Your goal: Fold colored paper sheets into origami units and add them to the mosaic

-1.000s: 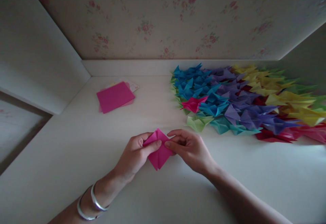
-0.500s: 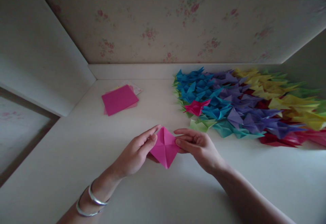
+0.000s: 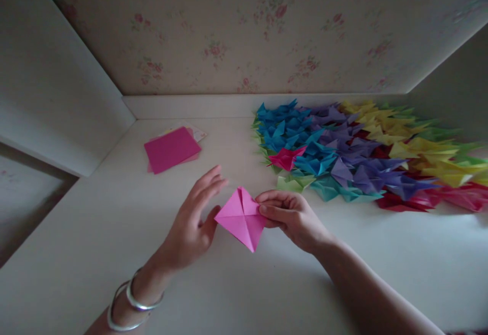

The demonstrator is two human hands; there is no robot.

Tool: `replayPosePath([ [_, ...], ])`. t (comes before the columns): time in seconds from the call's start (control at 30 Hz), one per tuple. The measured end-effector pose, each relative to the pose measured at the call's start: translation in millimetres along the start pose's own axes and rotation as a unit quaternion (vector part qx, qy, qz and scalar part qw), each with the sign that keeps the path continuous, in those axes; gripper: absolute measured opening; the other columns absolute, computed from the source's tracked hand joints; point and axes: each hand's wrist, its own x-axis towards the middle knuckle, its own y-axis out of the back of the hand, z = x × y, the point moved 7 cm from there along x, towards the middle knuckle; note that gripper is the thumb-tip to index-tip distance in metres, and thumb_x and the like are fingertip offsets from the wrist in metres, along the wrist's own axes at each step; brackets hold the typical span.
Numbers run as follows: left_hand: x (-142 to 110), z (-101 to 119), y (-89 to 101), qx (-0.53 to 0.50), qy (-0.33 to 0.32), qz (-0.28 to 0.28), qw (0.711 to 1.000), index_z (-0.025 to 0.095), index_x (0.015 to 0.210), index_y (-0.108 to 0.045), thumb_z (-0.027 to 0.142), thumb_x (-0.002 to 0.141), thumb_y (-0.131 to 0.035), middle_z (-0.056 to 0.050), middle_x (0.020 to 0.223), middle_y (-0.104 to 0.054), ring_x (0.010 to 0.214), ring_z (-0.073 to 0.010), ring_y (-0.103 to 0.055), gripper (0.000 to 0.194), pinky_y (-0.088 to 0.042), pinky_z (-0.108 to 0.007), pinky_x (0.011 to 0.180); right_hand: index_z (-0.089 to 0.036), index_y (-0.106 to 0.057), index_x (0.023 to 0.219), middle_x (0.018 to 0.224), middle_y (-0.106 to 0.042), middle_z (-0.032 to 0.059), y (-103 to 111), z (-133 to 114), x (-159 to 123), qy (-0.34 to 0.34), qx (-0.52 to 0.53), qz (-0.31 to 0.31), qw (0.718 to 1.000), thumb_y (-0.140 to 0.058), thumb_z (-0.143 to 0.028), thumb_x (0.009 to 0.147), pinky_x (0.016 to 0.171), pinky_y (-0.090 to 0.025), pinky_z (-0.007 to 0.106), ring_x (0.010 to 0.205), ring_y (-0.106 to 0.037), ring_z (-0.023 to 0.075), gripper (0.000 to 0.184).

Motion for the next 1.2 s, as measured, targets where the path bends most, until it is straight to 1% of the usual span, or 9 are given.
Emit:
replayPosePath([
  [0.1,-5.6,16.1,-12.5,0.106,-0.160,-0.084,0.978,0.027,0.132,-0.061,0.003,0.085,-0.062,-0.009,0.155,-0.044,0.145,-0.0300,-0.036,0.052,-0.037,-0.050,0.114,-0.015,-0.078,0.082,0.068,-0.072,-0.0006,-3.8,3.2,0.6,-0.023,0.004,-0.024,0.999,-0.090,-0.025,0.064,0.051,-0.050,0.013,0.055,-0.063,0.0058,0.024],
  [0.23,-7.7,23.2,-16.6,0.099,-0.206,-0.112,0.967,0.022,0.117,-0.069,0.008,0.083,-0.070,-0.009,0.118,-0.075,0.118,-0.0268,-0.064,0.038,-0.048,-0.043,0.104,-0.015,-0.077,0.081,0.064,-0.070,-0.0015,-1.6,7.8,2.4,-0.040,-0.011,-0.014,0.999,-0.091,-0.028,0.062,0.055,-0.052,0.018,0.054,-0.064,0.0081,0.027],
  [0.33,-4.6,19.5,-14.6,0.073,-0.122,-0.084,0.986,0.022,0.110,-0.073,0.009,0.087,-0.068,-0.004,0.094,-0.081,0.080,-0.0173,-0.074,0.027,-0.057,-0.027,0.077,-0.014,-0.076,0.082,0.065,-0.073,0.0035,-5.8,7.3,0.8,-0.026,-0.066,-0.049,0.996,-0.081,-0.043,0.076,0.058,-0.054,0.024,0.058,-0.068,0.0137,0.031],
  [0.43,-3.4,3.8,-11.0,0.027,0.059,-0.037,0.997,0.024,0.116,-0.072,0.020,0.090,-0.068,-0.002,0.088,-0.079,0.069,-0.0145,-0.070,0.027,-0.054,-0.021,0.062,-0.012,-0.074,0.082,0.070,-0.073,0.0073,-17.7,-2.1,-5.5,0.046,-0.141,-0.108,0.983,-0.061,-0.055,0.091,0.064,-0.053,0.027,0.065,-0.069,0.0158,0.045],
  [0.63,-8.3,-13.6,-20.6,-0.174,0.263,-0.040,0.948,0.014,0.090,-0.073,0.037,0.089,-0.069,0.000,0.070,-0.068,0.062,-0.0130,-0.060,0.023,-0.051,-0.022,0.057,-0.015,-0.072,0.089,0.074,-0.074,0.0055,-24.6,-5.6,-12.0,0.104,-0.237,-0.070,0.963,-0.065,-0.043,0.093,0.066,-0.051,0.026,0.069,-0.068,0.0157,0.030],
  [0.73,-10.3,-14.9,-26.6,-0.241,0.292,-0.065,0.923,0.012,0.088,-0.071,0.038,0.088,-0.068,-0.003,0.073,-0.069,0.066,-0.0156,-0.063,0.026,-0.056,-0.027,0.061,-0.015,-0.072,0.085,0.075,-0.076,0.0064,-21.7,-4.3,-11.8,0.106,-0.213,-0.046,0.970,-0.065,-0.044,0.092,0.068,-0.053,0.027,0.071,-0.070,0.0170,0.030],
  [0.93,-11.1,-11.9,-29.1,-0.250,0.295,-0.118,0.915,0.011,0.092,-0.075,0.034,0.091,-0.065,-0.008,0.079,-0.074,0.074,-0.0196,-0.068,0.025,-0.059,-0.030,0.065,-0.015,-0.074,0.081,0.072,-0.075,0.0065,-22.9,-9.3,-15.8,0.114,-0.208,-0.049,0.970,-0.067,-0.039,0.090,0.064,-0.053,0.026,0.068,-0.070,0.0175,0.027],
  [1.07,-10.7,-8.4,-32.8,-0.245,0.300,-0.161,0.908,0.013,0.098,-0.078,0.033,0.093,-0.065,-0.007,0.080,-0.077,0.072,-0.0165,-0.069,0.024,-0.058,-0.023,0.062,-0.015,-0.078,0.096,0.071,-0.075,0.0050,-24.1,-10.7,-16.6,0.110,-0.176,-0.057,0.977,-0.068,-0.031,0.088,0.061,-0.053,0.026,0.064,-0.069,0.0169,0.020],
  [1.2,-14.9,-11.4,-35.0,-0.289,0.328,-0.143,0.888,0.017,0.098,-0.080,0.031,0.088,-0.071,-0.003,0.074,-0.075,0.065,-0.0126,-0.067,0.020,-0.058,-0.018,0.055,-0.015,-0.081,0.093,0.061,-0.074,0.0043,-18.8,-4.5,-13.7,0.081,-0.111,-0.057,0.989,-0.069,-0.023,0.084,0.058,-0.052,0.026,0.056,-0.068,0.0160,0.016],
])
